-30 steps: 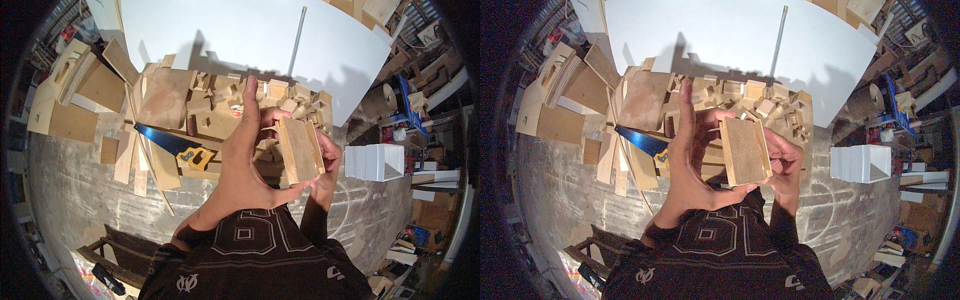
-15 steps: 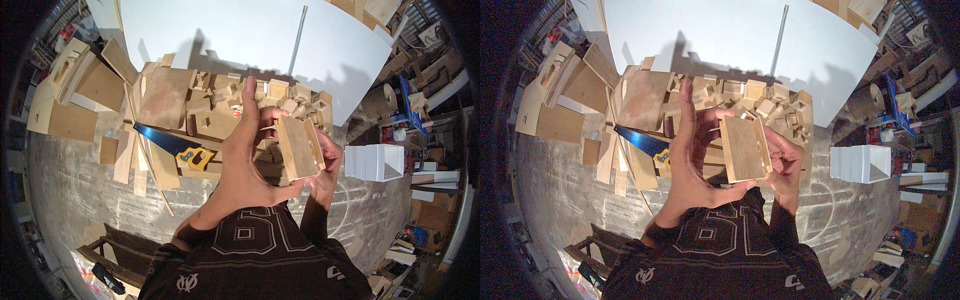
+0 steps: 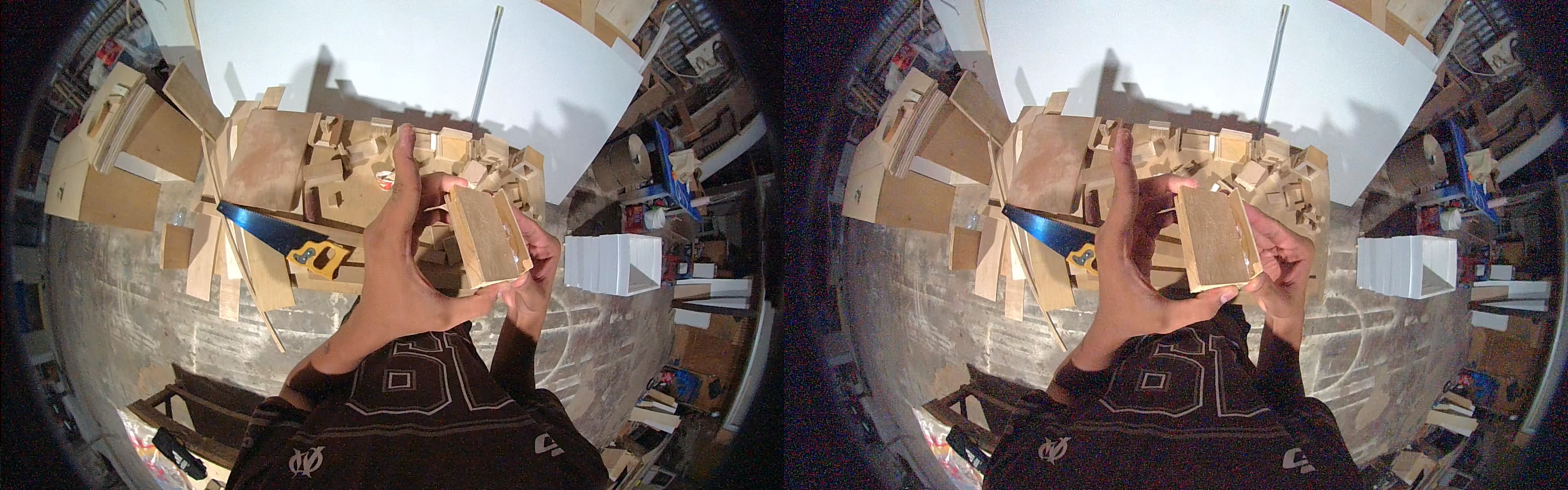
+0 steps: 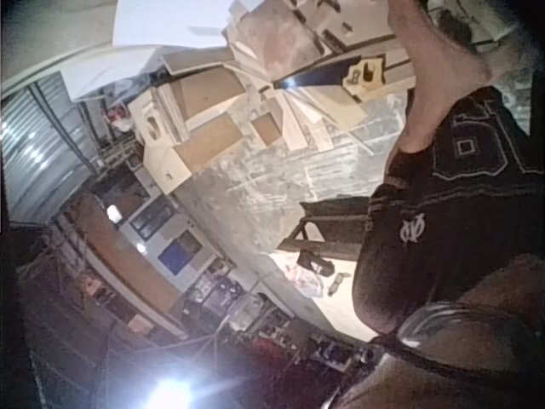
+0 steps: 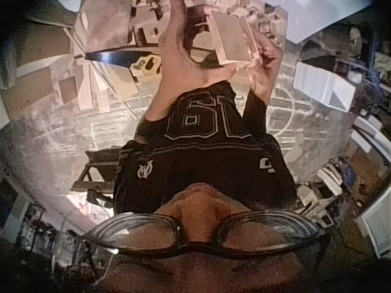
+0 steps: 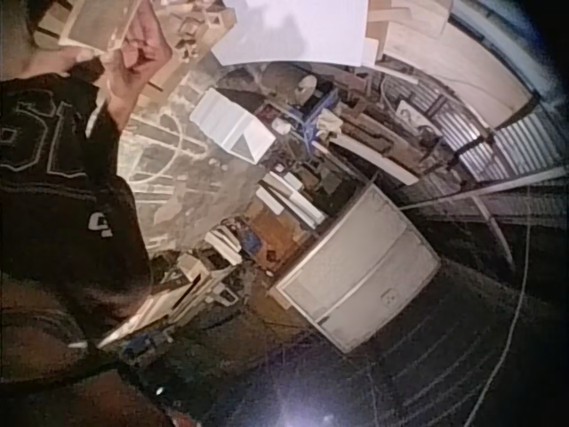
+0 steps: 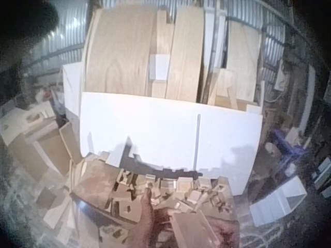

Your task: The person applies glue to small wooden pieces and joins them together to form a small wooden box. They then use a ruler to measure the assembled box.

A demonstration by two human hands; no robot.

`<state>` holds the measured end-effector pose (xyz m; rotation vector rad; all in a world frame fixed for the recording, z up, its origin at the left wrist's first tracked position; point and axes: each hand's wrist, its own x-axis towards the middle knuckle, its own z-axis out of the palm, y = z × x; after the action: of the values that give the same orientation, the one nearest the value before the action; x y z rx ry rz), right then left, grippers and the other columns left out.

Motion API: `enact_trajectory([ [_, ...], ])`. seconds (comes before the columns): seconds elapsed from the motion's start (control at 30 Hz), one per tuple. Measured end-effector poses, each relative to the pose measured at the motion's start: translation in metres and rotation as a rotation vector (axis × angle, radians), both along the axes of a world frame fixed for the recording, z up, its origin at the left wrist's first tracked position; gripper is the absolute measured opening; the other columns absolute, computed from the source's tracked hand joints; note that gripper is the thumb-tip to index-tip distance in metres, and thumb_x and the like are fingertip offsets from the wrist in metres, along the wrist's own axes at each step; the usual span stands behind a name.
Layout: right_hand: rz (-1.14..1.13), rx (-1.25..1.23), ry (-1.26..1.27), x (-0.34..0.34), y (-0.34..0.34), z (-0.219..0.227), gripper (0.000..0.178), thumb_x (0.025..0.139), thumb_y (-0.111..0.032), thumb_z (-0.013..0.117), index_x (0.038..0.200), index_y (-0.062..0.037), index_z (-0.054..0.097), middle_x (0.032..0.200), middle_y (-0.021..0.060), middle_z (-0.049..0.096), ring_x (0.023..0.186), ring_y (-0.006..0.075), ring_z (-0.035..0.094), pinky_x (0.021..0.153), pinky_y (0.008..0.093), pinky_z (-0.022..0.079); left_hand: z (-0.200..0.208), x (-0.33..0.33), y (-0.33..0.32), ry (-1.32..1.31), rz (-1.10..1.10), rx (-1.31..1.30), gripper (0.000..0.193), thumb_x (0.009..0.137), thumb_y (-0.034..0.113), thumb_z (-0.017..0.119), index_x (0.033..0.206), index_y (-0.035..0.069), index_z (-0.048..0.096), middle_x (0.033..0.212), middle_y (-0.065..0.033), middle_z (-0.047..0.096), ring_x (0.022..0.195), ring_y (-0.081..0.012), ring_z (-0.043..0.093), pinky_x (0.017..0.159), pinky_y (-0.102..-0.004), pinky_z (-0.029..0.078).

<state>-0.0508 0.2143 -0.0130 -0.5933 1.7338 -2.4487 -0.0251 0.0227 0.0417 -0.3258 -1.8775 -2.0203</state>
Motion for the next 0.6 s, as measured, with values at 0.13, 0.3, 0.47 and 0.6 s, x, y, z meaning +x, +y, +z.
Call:
enact_trajectory([
  [0.13,-0.028,0.007,-0.019,0.0,-0.002,0.003,0.09,0.074,-0.039,0.088,0.135,0.0136,0.049,0.133,0.0241,0.06,0.119,0.0243,0.062,0.103,0.0378,0.047,-0.002,-0.002,0.003,0.0,0.017,0.032,0.137,0.062,0.024,0.09,0.157,0.001,-0.007,0.12,-0.0171,0.058,0.11,-0.0272,0.062,0.098,-0.0398,0.049],
  [0.3,-0.046,0.021,-0.036,-0.001,-0.005,0.011,0.089,0.074,-0.039,0.087,0.135,0.014,0.049,0.133,0.0239,0.059,0.121,0.0258,0.061,0.105,0.0392,0.046,-0.007,-0.006,0.004,0.021,0.046,0.043,0.136,0.064,0.029,0.091,0.156,-0.004,-0.005,0.118,-0.0216,0.06,0.107,-0.0278,0.065,0.095,-0.0382,0.052],
  [0.47,-0.013,0.04,-0.056,-0.002,-0.004,0.015,0.087,0.075,-0.037,0.087,0.135,0.0141,0.049,0.132,0.0239,0.06,0.122,0.0258,0.06,0.106,0.0396,0.045,-0.01,-0.006,0.006,0.025,0.039,0.075,0.135,0.065,0.024,0.091,0.155,-0.004,-0.006,0.118,-0.0208,0.06,0.107,-0.0274,0.065,0.095,-0.0376,0.052],
  [0.6,-0.022,0.034,-0.059,0.0,-0.003,0.018,0.086,0.076,-0.036,0.087,0.134,0.0141,0.05,0.131,0.0232,0.061,0.121,0.0252,0.061,0.106,0.0388,0.045,-0.007,-0.005,0.008,-0.015,0.021,0.102,0.135,0.065,0.022,0.091,0.156,-0.003,-0.006,0.118,-0.02,0.06,0.107,-0.027,0.065,0.095,-0.0371,0.052],
])
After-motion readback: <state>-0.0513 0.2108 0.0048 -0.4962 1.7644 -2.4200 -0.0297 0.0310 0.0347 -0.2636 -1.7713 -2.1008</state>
